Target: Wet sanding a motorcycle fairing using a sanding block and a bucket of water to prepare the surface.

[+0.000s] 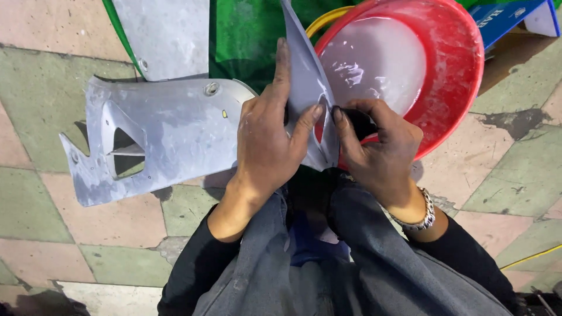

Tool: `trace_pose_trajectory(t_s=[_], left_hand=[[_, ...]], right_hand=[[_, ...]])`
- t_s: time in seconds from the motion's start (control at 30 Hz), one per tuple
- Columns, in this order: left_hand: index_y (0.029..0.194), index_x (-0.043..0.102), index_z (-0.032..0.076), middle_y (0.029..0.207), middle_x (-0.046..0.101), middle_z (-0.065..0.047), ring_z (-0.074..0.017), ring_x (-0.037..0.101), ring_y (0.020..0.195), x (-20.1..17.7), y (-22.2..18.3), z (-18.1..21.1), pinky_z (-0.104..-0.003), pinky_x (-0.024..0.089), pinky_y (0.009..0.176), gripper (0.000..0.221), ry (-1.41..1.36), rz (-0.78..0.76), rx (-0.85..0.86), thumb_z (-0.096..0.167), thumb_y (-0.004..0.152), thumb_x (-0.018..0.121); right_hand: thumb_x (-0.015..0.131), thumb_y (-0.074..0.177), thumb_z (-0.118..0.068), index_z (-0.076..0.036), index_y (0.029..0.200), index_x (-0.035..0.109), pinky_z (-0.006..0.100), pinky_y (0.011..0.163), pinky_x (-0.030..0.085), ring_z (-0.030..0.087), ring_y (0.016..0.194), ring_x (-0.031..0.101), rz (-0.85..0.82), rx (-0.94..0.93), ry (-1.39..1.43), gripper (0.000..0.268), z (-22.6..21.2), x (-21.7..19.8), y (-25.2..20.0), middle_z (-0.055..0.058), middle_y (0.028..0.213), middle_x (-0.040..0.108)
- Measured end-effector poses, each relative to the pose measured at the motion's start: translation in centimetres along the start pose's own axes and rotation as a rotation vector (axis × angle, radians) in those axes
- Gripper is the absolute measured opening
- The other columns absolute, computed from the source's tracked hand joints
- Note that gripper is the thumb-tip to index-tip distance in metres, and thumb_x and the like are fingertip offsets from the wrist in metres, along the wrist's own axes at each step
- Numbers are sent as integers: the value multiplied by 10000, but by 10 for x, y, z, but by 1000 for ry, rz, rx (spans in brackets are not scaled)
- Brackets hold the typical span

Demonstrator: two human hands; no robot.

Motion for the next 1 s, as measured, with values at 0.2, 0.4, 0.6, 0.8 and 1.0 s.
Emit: trace_pose_trajectory(t_s=[0.2, 0.4, 0.6, 0.8, 1.0], left_hand=[[1660, 88, 172, 1220, 717, -38, -227, 701, 1090, 0, 1, -1, -433, 512, 1033, 787, 17, 16, -22, 393, 1109, 604], [1653, 131, 148, 1129, 693, -15, -198, 666, 969, 0, 1, -1, -406, 513, 975, 748, 6, -6, -12, 424, 1110, 566], [1651, 121, 156, 1133, 709, 18, -167, 674, 950, 0, 2, -3, -396, 498, 993, 754, -25, -21, -38, 394, 1103, 580], [1642, 141, 121, 1287, 718, 2, -167, 655, 900, -3, 3, 1, -400, 511, 958, 772, -30, 4, -2, 360, 1091, 627], [1656, 169, 149, 879, 594, 70, -150, 582, 782, -1, 4, -3, -391, 523, 991, 743, -10, 0, -63, 454, 1108, 567]], right_hand=[[756, 1017, -91, 29, 1043, 680, 277, 569, 537, 179, 661, 673, -36, 12, -35, 145, 1, -2, -4, 131, 896, 743], [751, 990, -121, -52, 1038, 741, 308, 700, 550, 173, 782, 727, -115, 80, -61, 84, 26, 20, 9, 63, 952, 772], [707, 1028, -14, 78, 1058, 659, 263, 644, 539, 168, 723, 664, -113, 141, 169, 108, 0, -13, 16, 158, 943, 726], [713, 1009, -20, 34, 988, 654, 313, 713, 520, 227, 801, 639, -154, 70, 96, 83, -8, -1, 17, 138, 906, 664], [696, 1020, 12, 55, 976, 617, 341, 688, 493, 251, 755, 607, -62, -36, 44, 99, -9, 2, 14, 147, 874, 645]])
Point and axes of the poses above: each hand's wrist, its own y-axis towards the middle knuckle, its own x-axis out of the palm, z = x × y, the point moved 8 cm from there along y, towards the middle knuckle
